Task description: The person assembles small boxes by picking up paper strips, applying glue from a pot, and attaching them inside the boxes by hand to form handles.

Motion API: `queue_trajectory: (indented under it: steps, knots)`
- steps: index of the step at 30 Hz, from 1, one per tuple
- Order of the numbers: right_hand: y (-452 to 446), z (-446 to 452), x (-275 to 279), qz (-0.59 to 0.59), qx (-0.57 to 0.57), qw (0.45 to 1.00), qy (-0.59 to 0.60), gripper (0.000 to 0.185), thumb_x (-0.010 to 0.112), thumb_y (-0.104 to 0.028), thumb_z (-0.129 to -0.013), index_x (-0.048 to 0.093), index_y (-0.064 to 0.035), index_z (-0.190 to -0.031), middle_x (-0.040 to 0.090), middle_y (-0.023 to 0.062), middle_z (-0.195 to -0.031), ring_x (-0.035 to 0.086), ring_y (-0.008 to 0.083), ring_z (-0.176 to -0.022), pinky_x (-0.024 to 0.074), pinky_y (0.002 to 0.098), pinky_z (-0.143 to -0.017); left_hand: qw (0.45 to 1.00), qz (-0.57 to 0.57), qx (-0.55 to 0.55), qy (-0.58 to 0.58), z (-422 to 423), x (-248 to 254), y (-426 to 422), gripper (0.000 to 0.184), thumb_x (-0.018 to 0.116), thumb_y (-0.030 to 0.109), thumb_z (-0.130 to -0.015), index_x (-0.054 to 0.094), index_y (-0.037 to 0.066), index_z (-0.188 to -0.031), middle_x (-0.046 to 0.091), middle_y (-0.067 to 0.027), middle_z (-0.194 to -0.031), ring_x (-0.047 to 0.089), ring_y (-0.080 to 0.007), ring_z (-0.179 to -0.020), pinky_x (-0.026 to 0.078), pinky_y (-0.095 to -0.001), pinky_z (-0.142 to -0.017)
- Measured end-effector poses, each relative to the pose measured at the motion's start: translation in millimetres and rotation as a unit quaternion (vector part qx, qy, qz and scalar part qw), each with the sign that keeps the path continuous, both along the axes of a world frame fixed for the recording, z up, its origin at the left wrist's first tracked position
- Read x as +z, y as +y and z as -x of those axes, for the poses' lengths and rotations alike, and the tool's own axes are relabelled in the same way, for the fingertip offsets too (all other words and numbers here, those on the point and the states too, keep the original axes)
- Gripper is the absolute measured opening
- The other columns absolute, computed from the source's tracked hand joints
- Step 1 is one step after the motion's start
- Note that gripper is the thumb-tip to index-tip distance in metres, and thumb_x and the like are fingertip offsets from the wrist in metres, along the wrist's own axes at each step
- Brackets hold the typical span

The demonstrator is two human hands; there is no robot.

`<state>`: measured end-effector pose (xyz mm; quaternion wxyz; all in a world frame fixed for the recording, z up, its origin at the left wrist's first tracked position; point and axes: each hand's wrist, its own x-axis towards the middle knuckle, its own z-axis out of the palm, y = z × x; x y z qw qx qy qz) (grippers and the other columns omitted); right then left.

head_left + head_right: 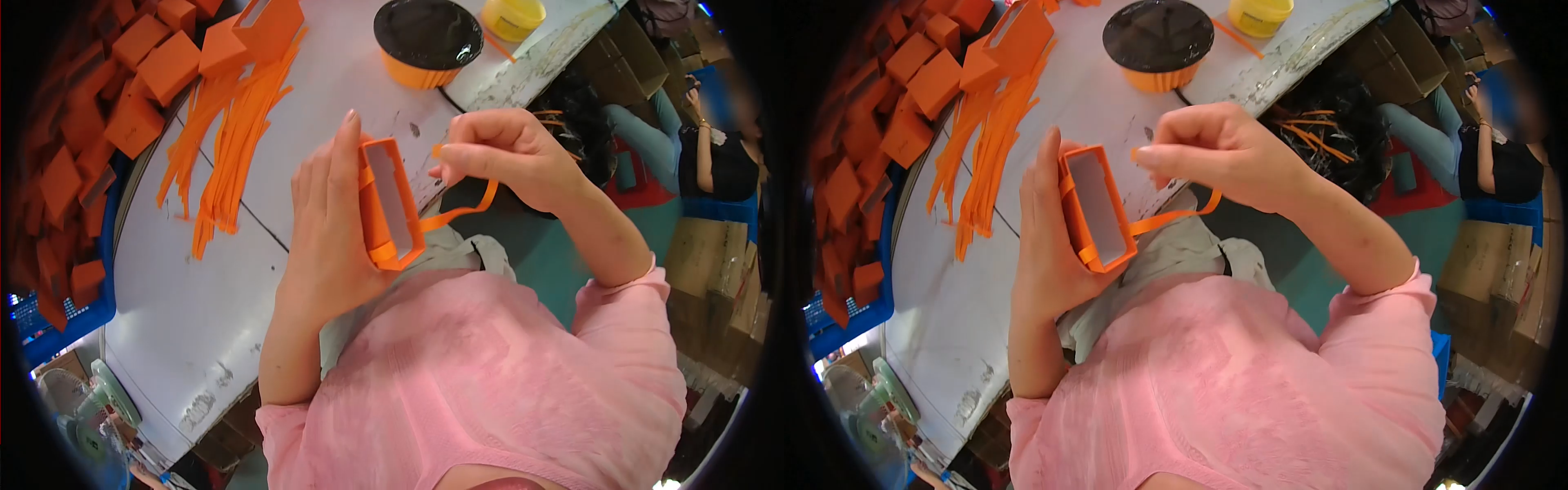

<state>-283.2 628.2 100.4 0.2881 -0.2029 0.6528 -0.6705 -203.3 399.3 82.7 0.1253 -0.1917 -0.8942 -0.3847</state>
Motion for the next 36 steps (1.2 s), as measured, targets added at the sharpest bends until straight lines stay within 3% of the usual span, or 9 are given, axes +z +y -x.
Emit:
queue_trajectory:
  steps: [1,11,16,20,22,23,26,32,36]
  knots:
    - [-5,-3,5,-0.040,0.020,0.999,0.005,0.028,0.066,-0.022,-0.097,0.063,-0.0019,-0.078,0.061,-0.0026,-0.073,0.053,0.0029,-0.070,0.0403,0.0218,-0.060,1.000,-0.008,-0.013,0.021,0,0,1,0.120,0.087,0.011,-0.059,0.018,0.004,-0.157,0.050,-0.0158,-0.130,0.050,-0.0354,-0.113,0.042,-0.0453,-0.097]
    - [-30,-9,8,-0.066,0.034,0.997,0.019,0.026,0.066,-0.020,-0.092,0.060,-0.0005,-0.076,0.055,-0.0024,-0.067,0.046,0.0040,-0.063,0.0376,0.0235,-0.056,0.995,0.051,-0.014,0.089,-7,5,-1,0.115,0.085,0.007,-0.059,0.023,0.003,-0.156,0.053,-0.0157,-0.130,0.051,-0.0350,-0.115,0.040,-0.0453,-0.099]
    - [-33,-14,7,-0.139,0.007,0.985,0.106,0.026,0.064,-0.018,-0.088,0.058,0.0021,-0.074,0.050,0.0007,-0.063,0.045,0.0073,-0.061,0.0371,0.0267,-0.055,0.988,0.078,-0.012,0.132,-10,4,1,0.091,0.077,0.007,-0.065,0.039,-0.003,-0.147,0.053,-0.0170,-0.130,0.053,-0.0350,-0.117,0.037,-0.0484,-0.102]
    - [-39,-14,-1,-0.099,0.021,0.993,0.058,0.023,0.062,-0.015,-0.088,0.057,0.0029,-0.074,0.050,0.0006,-0.063,0.045,0.0076,-0.061,0.0385,0.0272,-0.055,0.984,0.123,0.006,0.129,-14,9,-1,0.086,0.075,0.005,-0.065,0.041,-0.003,-0.145,0.054,-0.0169,-0.129,0.053,-0.0348,-0.117,0.038,-0.0486,-0.101]
    - [-46,-17,-14,-0.056,-0.010,0.998,0.009,0.021,0.061,-0.014,-0.089,0.058,0.0029,-0.077,0.053,0.0004,-0.065,0.046,0.0069,-0.063,0.0401,0.0273,-0.056,0.968,0.181,-0.005,0.176,-13,2,-4,0.106,0.084,0.007,-0.060,0.031,0.000,-0.152,0.053,-0.0170,-0.130,0.052,-0.0368,-0.118,0.039,-0.0484,-0.102]
    - [-45,-17,-13,-0.081,0.032,0.996,-0.008,0.014,0.057,-0.009,-0.098,0.062,0.0041,-0.099,0.065,0.0005,-0.089,0.059,0.0054,-0.082,0.0519,0.0231,-0.074,0.968,0.182,-0.002,0.175,-16,5,-5,0.106,0.084,0.007,-0.060,0.031,0.000,-0.152,0.053,-0.0170,-0.130,0.052,-0.0368,-0.118,0.039,-0.0484,-0.102]
    - [-56,-19,-19,-0.038,0.060,0.997,-0.004,0.014,0.058,-0.009,-0.098,0.062,0.0038,-0.101,0.065,0.0002,-0.089,0.060,0.0057,-0.084,0.0514,0.0228,-0.076,0.990,0.102,0.021,0.090,-29,20,-15,0.093,0.077,0.005,-0.063,0.038,-0.002,-0.147,0.054,-0.0171,-0.129,0.053,-0.0359,-0.117,0.037,-0.0483,-0.102]
    - [-82,3,-44,0.064,0.172,0.952,-0.244,0.037,0.054,-0.033,-0.103,0.061,-0.0019,-0.122,0.066,0.0104,-0.112,0.064,0.0203,-0.109,0.0485,0.0344,-0.099,0.972,0.090,0.191,-0.101,-131,50,-81,0.108,0.084,0.013,-0.060,0.028,-0.006,-0.150,0.055,-0.0178,-0.128,0.054,-0.0384,-0.111,0.041,-0.0474,-0.098]
    - [-85,-8,-62,-0.071,0.166,0.981,0.065,0.031,0.061,-0.030,-0.101,0.063,0.0014,-0.100,0.067,0.0032,-0.089,0.061,0.0092,-0.079,0.0498,0.0257,-0.068,0.827,0.181,0.296,-0.443,-268,66,-129,0.131,0.093,0.037,-0.051,0.023,-0.007,-0.152,0.053,-0.0205,-0.133,0.053,-0.0397,-0.113,0.041,-0.0490,-0.100]
